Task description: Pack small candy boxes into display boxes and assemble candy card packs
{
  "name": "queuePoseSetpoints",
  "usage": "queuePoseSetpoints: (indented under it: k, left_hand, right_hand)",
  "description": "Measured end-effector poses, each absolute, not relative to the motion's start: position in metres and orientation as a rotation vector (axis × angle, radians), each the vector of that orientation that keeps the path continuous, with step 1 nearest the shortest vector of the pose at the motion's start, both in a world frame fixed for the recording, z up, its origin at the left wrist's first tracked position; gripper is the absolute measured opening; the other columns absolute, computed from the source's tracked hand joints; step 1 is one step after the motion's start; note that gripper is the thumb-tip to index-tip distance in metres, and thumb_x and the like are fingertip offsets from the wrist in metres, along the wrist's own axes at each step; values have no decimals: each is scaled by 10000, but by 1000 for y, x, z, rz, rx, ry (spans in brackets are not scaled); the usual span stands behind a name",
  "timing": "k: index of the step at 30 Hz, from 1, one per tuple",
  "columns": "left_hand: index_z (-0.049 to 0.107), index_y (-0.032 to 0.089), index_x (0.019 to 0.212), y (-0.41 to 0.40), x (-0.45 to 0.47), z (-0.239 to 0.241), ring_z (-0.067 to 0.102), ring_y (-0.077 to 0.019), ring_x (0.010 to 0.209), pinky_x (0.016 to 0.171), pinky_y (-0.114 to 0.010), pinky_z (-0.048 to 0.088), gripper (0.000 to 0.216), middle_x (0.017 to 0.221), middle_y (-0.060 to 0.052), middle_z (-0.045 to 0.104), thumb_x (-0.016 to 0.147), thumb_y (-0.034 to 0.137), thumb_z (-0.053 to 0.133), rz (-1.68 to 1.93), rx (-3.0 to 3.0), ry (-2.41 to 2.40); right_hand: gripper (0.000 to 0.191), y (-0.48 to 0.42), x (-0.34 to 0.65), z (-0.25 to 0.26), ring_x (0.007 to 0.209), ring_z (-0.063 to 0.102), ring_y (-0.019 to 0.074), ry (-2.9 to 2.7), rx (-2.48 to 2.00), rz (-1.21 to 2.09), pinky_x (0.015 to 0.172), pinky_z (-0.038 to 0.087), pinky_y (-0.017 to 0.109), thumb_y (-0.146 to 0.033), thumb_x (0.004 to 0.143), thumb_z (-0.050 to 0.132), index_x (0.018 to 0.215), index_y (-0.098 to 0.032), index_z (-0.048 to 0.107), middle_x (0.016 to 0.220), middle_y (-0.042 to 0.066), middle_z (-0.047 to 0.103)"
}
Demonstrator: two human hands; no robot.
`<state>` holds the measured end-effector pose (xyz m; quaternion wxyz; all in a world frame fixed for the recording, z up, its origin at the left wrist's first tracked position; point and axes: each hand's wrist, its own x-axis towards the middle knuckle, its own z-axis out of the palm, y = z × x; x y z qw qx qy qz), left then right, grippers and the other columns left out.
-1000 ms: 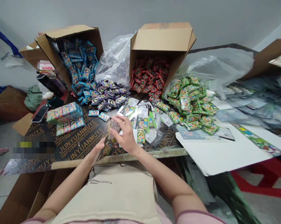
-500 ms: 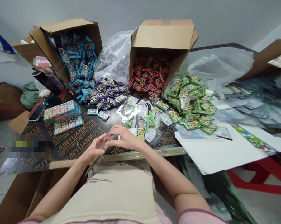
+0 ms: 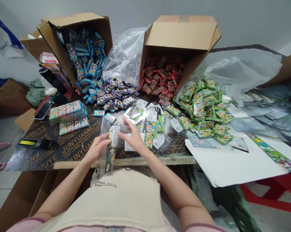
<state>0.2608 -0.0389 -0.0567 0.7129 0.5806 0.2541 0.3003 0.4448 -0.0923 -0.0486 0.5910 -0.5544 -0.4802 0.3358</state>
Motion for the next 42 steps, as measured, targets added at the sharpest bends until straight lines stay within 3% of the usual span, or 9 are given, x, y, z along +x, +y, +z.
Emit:
queuePoseSetpoints:
  k: [4, 7, 12, 16, 20, 28, 33, 42]
  left_hand:
    - [677, 144, 1178, -38, 264, -49, 633, -272, 1108, 1020, -390, 442, 436, 1192, -111, 692, 818, 387, 638, 648, 1460, 532]
    - [687, 128, 1145, -39, 262, -47, 651, -267, 1057, 981, -381, 467, 430, 1158, -116, 703, 821, 405, 626, 628, 1497, 537]
    - [671, 110, 1153, -37, 257, -48, 689, -236, 804, 750, -336, 540, 546, 1027, -115, 734, 770, 497, 631, 582, 1291, 503]
    - [680, 123, 1136, -36, 258, -53, 669, -246, 973, 887, -335, 503, 471, 1125, -112, 711, 794, 443, 635, 632, 1303, 515]
    - [682, 125, 1109, -38, 259, -52, 646, -241, 1049, 976, -346, 456, 385, 1127, -107, 711, 849, 396, 596, 634, 1476, 545]
    - [671, 121, 835, -47, 257, -44, 610, -155, 687, 655, -256, 476, 287, 776, -49, 689, 811, 404, 625, 660, 1619, 774]
    - [648, 131, 830, -48, 260, -48, 555, -120, 574, 565, -231, 435, 321, 678, -7, 638, 743, 436, 696, 676, 1442, 835]
    - [559, 176, 992, -52, 254, -42, 618, -145, 579, 486, -209, 438, 475, 713, 7, 671, 683, 473, 763, 556, 1259, 807]
  right_hand:
    - [501, -95, 431, -65, 928, 681, 229, -1079, -1170, 1209, 886, 534, 403, -512, 677, 773, 1041, -193, 646, 1027, 72, 714]
    - [466, -96, 425, -67, 861, 693, 215, -1010, -1158, 1230, 848, 550, 384, -458, 635, 815, 972, -181, 652, 936, 52, 725]
    - [445, -94, 422, -59, 841, 701, 210, -960, -1092, 1260, 795, 560, 350, -446, 635, 819, 975, -191, 687, 924, 49, 738]
    - [442, -94, 418, -54, 859, 702, 209, -887, -1074, 1267, 825, 555, 352, -439, 616, 832, 957, -188, 708, 956, 51, 744]
    - [446, -95, 416, -55, 765, 702, 197, -776, -1137, 1255, 811, 560, 356, -402, 510, 882, 850, -174, 707, 843, 39, 751]
    - [437, -95, 418, -52, 687, 690, 206, -746, -1261, 1118, 712, 578, 362, -353, 422, 904, 761, -165, 704, 763, 35, 744]
    - [377, -94, 414, -48, 658, 679, 203, -770, -1270, 1087, 652, 570, 346, -391, 494, 878, 735, -161, 700, 766, 45, 747]
    - [393, -99, 414, -42, 785, 702, 231, -846, -1187, 1197, 731, 574, 356, -447, 604, 825, 872, -178, 724, 868, 44, 754]
